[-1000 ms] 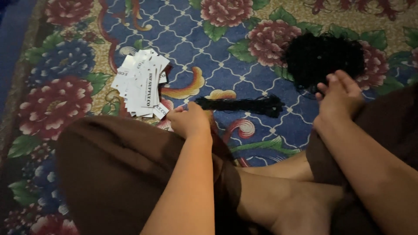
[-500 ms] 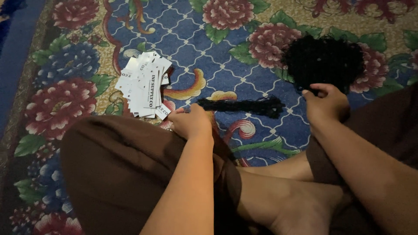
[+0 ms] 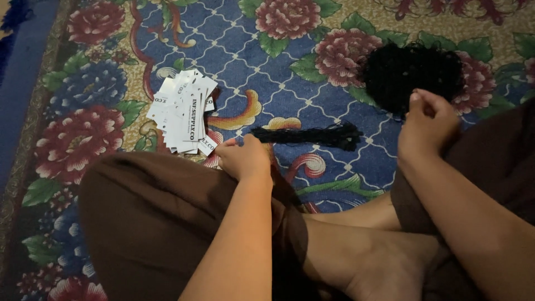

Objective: The person is sitting on the floor, picking up black mesh hairnets one by one, stretching them out for inspection, and organizing them near a pile of labels.

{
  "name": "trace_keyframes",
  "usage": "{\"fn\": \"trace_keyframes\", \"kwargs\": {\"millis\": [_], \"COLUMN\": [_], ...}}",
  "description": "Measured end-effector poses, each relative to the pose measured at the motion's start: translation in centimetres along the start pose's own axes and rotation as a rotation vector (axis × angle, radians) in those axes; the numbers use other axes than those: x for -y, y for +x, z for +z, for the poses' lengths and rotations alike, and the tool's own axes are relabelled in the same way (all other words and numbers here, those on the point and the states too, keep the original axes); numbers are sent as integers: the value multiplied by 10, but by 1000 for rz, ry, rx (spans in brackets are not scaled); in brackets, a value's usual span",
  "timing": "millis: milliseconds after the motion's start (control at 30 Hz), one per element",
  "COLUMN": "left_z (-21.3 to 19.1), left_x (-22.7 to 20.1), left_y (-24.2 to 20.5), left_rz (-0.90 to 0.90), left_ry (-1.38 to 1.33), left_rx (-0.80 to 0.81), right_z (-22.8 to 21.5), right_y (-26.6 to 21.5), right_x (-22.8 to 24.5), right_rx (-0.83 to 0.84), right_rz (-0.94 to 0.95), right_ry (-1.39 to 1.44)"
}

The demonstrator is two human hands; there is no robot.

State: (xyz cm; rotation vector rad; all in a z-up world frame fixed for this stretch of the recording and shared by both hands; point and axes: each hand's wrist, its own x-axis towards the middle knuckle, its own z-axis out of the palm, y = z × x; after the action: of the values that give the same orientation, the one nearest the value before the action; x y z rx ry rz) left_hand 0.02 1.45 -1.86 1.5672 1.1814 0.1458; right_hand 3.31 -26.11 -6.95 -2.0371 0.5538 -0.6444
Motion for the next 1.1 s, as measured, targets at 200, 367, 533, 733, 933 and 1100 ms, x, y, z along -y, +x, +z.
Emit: {"fn": "trace_keyframes", "kwargs": {"millis": [200,367,533,733,933,1100], "left_z": [-5,-3,-7,-8,7,12], "left_x": [-5,-3,-10,-12,6,5], "left_y": [-7,-5,-12,-14,-3,-22], "left_rz": [-10,-16,-51,-41,254,555], "left_ry": [-35,-22,-57,-111,139,246], "left_rx": [37,25,53,69,40,322], "right_z": [3,9,7,13,12,4], "right_y": [3,3,-2,-1,-7,-39], "right_x": [3,-31,-21,-24,-22,35], "right_rx": [116,88,265,297,112,291], "right_rz": [240,152,161,152,-254,-586], "right_ry": [229,-151,-371,-515,-594,-285]}}
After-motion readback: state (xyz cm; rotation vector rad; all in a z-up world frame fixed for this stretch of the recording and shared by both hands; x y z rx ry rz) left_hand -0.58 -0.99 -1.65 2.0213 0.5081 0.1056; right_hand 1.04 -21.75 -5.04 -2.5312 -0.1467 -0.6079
